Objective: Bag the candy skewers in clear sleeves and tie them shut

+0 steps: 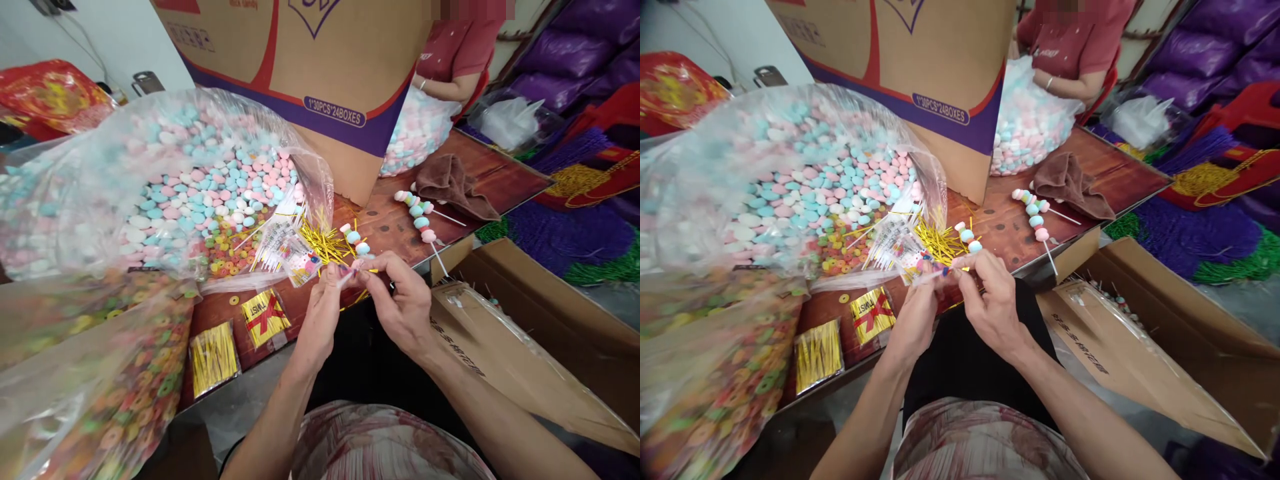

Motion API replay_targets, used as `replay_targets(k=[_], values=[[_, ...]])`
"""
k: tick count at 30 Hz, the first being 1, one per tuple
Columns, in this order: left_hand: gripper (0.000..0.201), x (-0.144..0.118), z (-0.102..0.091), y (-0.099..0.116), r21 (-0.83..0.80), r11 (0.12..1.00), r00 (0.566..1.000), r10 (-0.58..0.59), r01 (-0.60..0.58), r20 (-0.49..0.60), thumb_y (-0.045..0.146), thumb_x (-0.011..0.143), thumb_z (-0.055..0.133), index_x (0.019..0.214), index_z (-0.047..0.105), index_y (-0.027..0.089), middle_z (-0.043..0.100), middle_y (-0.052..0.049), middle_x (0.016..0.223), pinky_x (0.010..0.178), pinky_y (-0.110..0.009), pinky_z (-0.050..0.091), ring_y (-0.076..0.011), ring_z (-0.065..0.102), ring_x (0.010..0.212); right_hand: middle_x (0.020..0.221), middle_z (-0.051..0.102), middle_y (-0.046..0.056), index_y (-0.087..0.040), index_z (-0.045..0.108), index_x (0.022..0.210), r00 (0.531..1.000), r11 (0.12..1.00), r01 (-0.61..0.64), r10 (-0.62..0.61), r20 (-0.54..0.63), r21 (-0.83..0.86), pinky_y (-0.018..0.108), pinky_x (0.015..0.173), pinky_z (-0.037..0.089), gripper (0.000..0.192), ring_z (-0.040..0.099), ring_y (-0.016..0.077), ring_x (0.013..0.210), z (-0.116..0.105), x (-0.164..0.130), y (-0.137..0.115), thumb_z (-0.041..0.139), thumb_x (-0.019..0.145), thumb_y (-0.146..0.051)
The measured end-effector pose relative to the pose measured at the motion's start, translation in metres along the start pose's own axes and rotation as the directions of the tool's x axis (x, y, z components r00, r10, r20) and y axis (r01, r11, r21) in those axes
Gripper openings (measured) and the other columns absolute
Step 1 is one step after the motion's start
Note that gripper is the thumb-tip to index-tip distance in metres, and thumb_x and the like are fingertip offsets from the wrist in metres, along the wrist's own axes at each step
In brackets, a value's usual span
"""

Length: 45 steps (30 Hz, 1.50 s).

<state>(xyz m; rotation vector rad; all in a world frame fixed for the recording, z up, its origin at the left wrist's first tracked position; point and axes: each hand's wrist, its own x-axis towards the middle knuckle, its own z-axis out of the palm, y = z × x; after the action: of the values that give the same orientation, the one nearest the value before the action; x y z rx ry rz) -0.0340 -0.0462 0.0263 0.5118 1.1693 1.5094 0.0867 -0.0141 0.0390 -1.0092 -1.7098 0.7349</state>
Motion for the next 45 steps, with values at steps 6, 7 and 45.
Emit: replay_targets(k=[6, 7, 45], values=[[0.029, 0.0, 0.007, -0.011, -0.017, 0.993, 0.965, -0.106, 0.113, 0.239, 0.043, 0.083, 0.07, 0.069, 0.072, 0.018, 0.07, -0.006, 0.089, 0.093, -0.033, 0.045, -0.0205, 0.062, 0.097, 0.076, 0.062, 0.001, -0.019, 0.067, 0.078, 0.974, 0.95, -0.213, 0.226, -0.03, 0.229, 0.028, 0.068, 0.045, 0.018, 0.056, 0.0143, 0.07, -0.004, -0.019, 0.0, 0.057, 0.092, -0.024], [0.024, -0.001, 0.009, -0.015, -0.008, 0.997, 0.968, -0.074, 0.079, 0.239, 0.04, 0.082, 0.071, 0.074, 0.074, 0.017, 0.071, -0.006, 0.089, 0.091, -0.033, 0.045, -0.0202, 0.062, 0.095, 0.073, 0.061, 0.0, -0.019, 0.068, 0.079, 0.959, 0.926, -0.274, 0.284, -0.002, 0.259, 0.027, 0.065, 0.044, 0.02, 0.054, 0.0135, 0.067, -0.006, -0.023, 0.0, 0.055, 0.093, -0.026], [0.018, 0.053, -0.056, 0.009, 0.693, 0.657, 0.863, 0.495, -0.297, -0.098, 0.035, 0.075, 0.073, 0.08, 0.073, 0.017, 0.068, -0.003, 0.072, 0.063, -0.027, 0.042, -0.0152, 0.056, 0.062, 0.084, 0.066, 0.002, -0.02, 0.067, 0.095, 0.909, 0.886, -0.397, 0.343, 0.238, 0.239, 0.027, 0.066, 0.045, 0.021, 0.056, 0.0142, 0.069, 0.046, -0.007, 0.021, 0.064, 0.085, -0.038]])
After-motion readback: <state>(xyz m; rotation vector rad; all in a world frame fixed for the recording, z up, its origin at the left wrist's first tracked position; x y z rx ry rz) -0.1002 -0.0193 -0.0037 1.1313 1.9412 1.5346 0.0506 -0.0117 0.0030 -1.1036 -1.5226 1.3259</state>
